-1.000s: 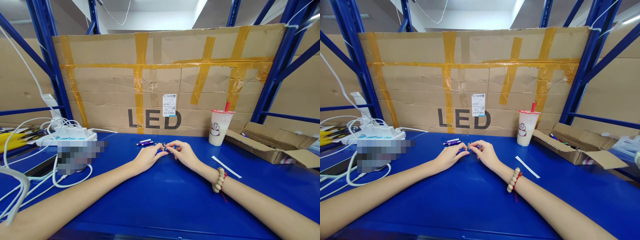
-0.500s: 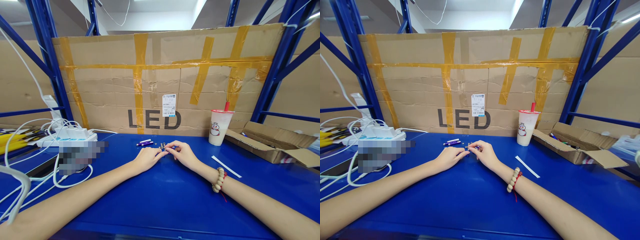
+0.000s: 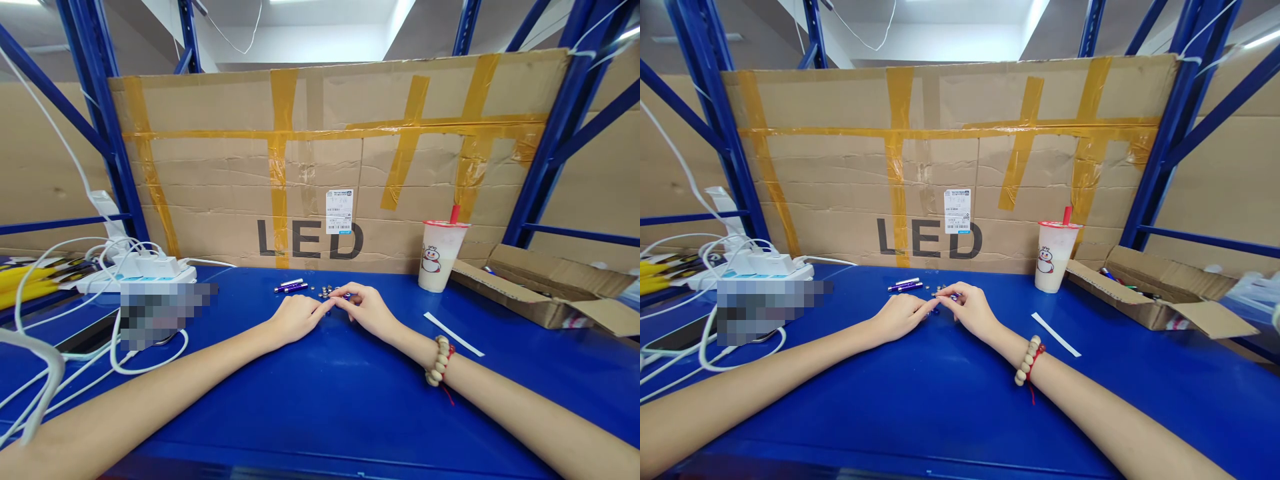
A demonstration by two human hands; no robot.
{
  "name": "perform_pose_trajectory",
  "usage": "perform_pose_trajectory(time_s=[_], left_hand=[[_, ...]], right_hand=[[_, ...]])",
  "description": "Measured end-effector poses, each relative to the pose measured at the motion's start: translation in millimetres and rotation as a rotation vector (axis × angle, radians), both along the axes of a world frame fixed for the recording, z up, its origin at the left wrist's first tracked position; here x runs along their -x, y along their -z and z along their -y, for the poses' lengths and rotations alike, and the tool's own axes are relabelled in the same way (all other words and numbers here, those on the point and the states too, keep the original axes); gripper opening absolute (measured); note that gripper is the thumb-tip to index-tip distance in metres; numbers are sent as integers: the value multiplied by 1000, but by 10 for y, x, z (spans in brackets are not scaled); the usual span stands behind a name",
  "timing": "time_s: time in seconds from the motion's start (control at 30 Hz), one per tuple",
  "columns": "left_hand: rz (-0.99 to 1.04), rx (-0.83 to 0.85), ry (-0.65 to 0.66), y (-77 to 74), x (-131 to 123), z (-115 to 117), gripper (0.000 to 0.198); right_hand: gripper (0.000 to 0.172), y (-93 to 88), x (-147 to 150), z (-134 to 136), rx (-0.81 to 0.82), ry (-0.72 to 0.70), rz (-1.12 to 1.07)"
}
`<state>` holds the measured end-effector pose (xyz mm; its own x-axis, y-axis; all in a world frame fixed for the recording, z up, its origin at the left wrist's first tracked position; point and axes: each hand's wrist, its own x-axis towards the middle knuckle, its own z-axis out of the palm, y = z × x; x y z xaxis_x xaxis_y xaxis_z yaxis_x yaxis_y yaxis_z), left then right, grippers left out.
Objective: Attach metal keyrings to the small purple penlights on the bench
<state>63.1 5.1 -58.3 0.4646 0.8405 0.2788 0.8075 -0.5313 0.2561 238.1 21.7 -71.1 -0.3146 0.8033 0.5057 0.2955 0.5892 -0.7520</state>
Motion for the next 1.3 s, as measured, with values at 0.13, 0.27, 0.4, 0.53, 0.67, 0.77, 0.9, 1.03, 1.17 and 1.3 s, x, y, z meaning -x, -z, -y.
perform_pose_trajectory(time_s=[0.13, 0.27, 0.4, 0.53, 0.67, 0.77, 0.9, 1.03, 1.17, 1.3], left_hand=[[22, -20, -12, -14, -5, 34, 61], [6, -90, -5, 2, -11, 39, 50], [25, -132, 46, 29, -8, 18, 35], [50, -140, 77, 46, 4, 3, 26], [19, -167, 71, 52, 10, -2, 24], [-19, -184, 82, 50, 11, 1, 24], [-43, -177, 89, 45, 17, 7, 26], [-36, -176, 92, 43, 22, 14, 28], [0, -176, 81, 32, 17, 30, 26], [-2, -188, 54, 14, 14, 44, 23]], right_hand=[[24, -2, 3, -6, 6, 20, -15], [23, 3, 4, -13, 10, 23, -22], [22, 12, 6, -14, -3, 18, -20], [22, 9, 2, -7, -28, 24, -11], [20, -13, 1, 13, -65, 19, -20], [20, -33, 9, 35, -118, 5, -42], [19, -37, 11, 47, -219, -23, -46], [19, -26, 0, 40, -232, -66, -23], [17, -34, 5, 49, -220, -66, -62], [16, -49, 19, 70, -247, -59, -47]])
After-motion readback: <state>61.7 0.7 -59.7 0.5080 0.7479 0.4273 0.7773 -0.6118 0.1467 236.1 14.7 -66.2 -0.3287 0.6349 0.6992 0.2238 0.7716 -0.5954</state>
